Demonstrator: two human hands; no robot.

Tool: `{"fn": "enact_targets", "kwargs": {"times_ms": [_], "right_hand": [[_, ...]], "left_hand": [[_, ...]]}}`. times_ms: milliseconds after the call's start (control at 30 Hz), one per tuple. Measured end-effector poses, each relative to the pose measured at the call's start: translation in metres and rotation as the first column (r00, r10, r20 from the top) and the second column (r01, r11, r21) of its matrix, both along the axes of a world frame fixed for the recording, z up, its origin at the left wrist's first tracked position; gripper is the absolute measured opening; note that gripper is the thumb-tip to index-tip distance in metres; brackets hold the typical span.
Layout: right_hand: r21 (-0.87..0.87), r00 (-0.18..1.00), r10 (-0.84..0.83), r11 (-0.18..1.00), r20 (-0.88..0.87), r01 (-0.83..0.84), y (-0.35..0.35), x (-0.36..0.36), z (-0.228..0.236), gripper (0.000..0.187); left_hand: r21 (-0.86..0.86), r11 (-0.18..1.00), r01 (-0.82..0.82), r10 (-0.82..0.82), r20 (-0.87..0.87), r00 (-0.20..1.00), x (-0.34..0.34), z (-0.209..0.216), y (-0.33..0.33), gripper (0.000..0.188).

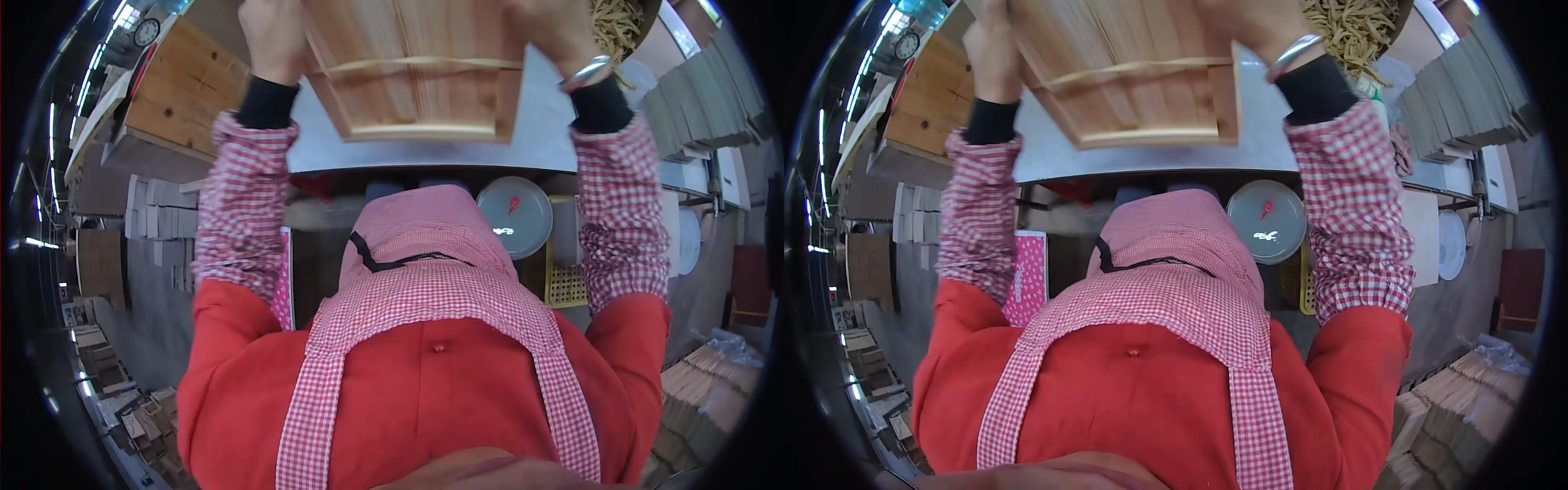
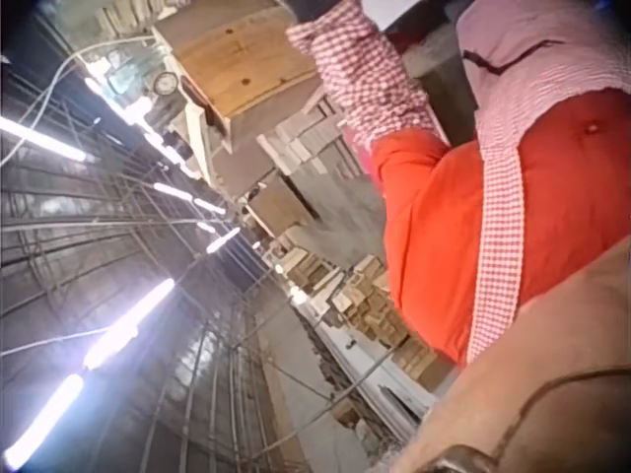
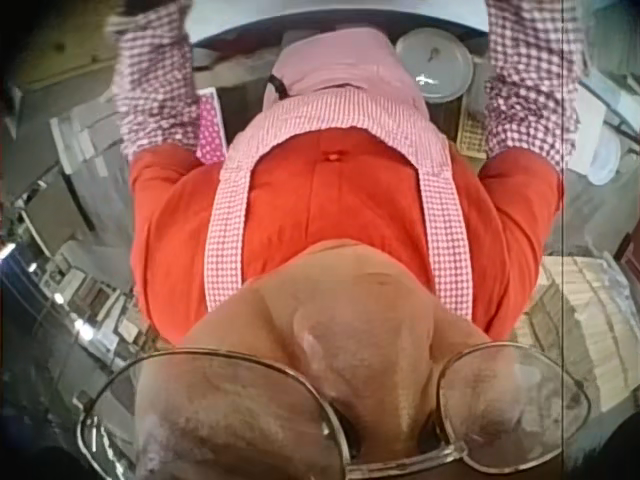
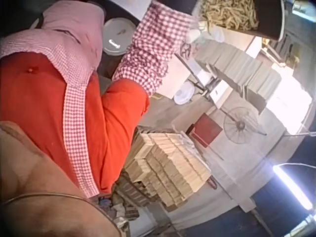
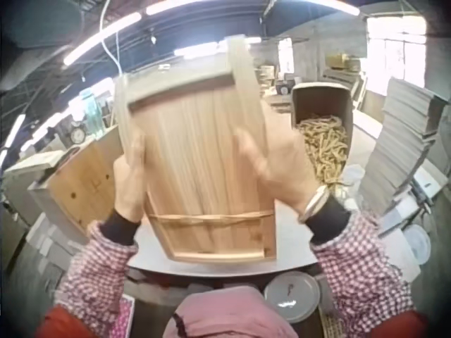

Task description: Applying glue to wood panels and joining them together to assemble small wooden boxes.

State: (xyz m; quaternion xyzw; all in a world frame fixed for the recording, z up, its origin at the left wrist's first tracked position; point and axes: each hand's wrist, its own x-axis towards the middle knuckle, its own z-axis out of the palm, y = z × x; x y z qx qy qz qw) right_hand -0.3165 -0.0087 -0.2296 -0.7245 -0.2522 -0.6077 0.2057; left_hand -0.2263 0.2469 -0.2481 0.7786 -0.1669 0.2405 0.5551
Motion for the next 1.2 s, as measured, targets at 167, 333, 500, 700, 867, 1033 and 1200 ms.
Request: {"fn": "enact_targets", "kwargs": {"times_ms": [167, 333, 500, 700, 867, 1033, 1200], "right_hand": [[-0.025, 0.884, -0.301, 0.949, -0.357, 0.313, -0.022, 0.014, -0.121, 0.059], [0.095, 0.973, -0.066, 0.992, -0.223, 0.089, -0.020, 0.005, -0.121, 0.067], [0.119, 0.985, -0.009, 0.992, -0.174, 0.030, -0.017, -0.010, -0.104, 0.069], [0.160, 0.979, 0.044, 0.987, -0.201, -0.011, -0.015, -0.009, -0.128, 0.067], [0.440, 0.940, 0.142, 0.898, -0.311, 0.010, -0.029, -0.011, -0.146, 0.048], [0.546, 0.495, 0.338, 0.751, -0.801, 0.371, -0.053, 0.021, -0.210, 0.042], [0.589, 0.444, 0.427, 0.734, -0.788, 0.339, -0.048, 0.050, -0.234, 0.039]], "left_hand": [[-0.160, 0.983, -0.091, 0.138, 0.312, 0.940, -0.001, -0.114, -0.035, 0.053], [-0.153, 0.987, -0.046, 0.088, 0.286, 0.954, -0.006, -0.104, -0.036, 0.053], [-0.182, 0.978, 0.098, -0.035, 0.322, 0.946, -0.023, -0.089, -0.026, 0.060], [-0.174, 0.985, -0.004, 0.043, 0.221, 0.974, -0.033, -0.110, -0.029, 0.053], [0.275, 0.947, -0.163, 0.071, 0.318, 0.945, -0.029, -0.099, 0.032, 0.050], [0.446, 0.810, -0.380, -0.187, 0.812, 0.554, -0.070, 0.039, -0.035, 0.057], [0.748, 0.663, 0.019, -0.556, 0.476, 0.681, -0.085, 0.083, -0.137, 0.036]]}}
